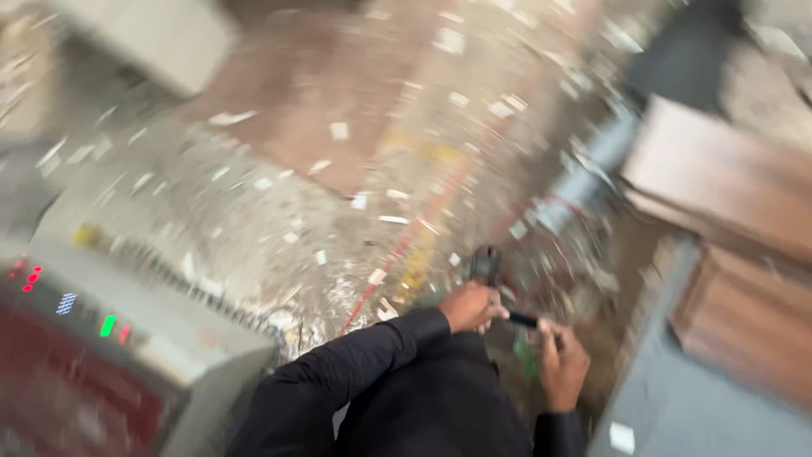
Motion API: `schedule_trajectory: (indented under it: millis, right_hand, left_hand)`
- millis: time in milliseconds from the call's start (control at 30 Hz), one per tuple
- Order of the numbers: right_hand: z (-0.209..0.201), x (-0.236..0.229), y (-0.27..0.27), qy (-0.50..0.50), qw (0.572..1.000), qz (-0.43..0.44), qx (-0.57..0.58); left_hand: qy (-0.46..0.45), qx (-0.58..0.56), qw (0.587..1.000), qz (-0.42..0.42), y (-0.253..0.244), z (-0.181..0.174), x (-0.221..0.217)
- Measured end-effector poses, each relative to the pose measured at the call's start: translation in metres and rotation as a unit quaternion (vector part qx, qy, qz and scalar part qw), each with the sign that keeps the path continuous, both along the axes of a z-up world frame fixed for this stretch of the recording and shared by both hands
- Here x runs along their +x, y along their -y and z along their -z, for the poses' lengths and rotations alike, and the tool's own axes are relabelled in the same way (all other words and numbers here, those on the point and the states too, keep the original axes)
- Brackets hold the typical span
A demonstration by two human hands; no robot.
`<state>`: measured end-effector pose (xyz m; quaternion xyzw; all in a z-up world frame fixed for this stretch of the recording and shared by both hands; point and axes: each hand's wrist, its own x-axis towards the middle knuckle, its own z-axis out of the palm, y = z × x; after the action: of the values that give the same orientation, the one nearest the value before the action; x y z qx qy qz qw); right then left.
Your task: The person applies edge-banding material to the edges of wood panels, using a small hand tool to trim the excess and then feeding strips into an industrial edge-banding machine to secure them.
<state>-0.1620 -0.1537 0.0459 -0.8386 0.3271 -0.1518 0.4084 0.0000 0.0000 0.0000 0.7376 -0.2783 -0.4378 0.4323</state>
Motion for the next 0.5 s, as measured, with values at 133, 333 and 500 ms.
schedule_trajectory:
  millis: [133,333,500]
  right_hand:
    - [0.042,0.064,-0.012,-0.008,0.964,-0.030,0.263]
    - [0.086,0.155,-0.037,-0.224,0.915,-0.182,0.282]
    - [0.096,0.271,-0.131,0.089,0.889,-0.417,0.165]
  left_hand:
    - [-0.202,-0.120,0.949,-0.211,-0.074,0.041,0.024]
    - [-0.238,-0.198,0.865,-0.393,-0.142,0.068,0.036]
    - [-0.054,-0.093,0.892,-0.439,-0.207,0.009,0.089]
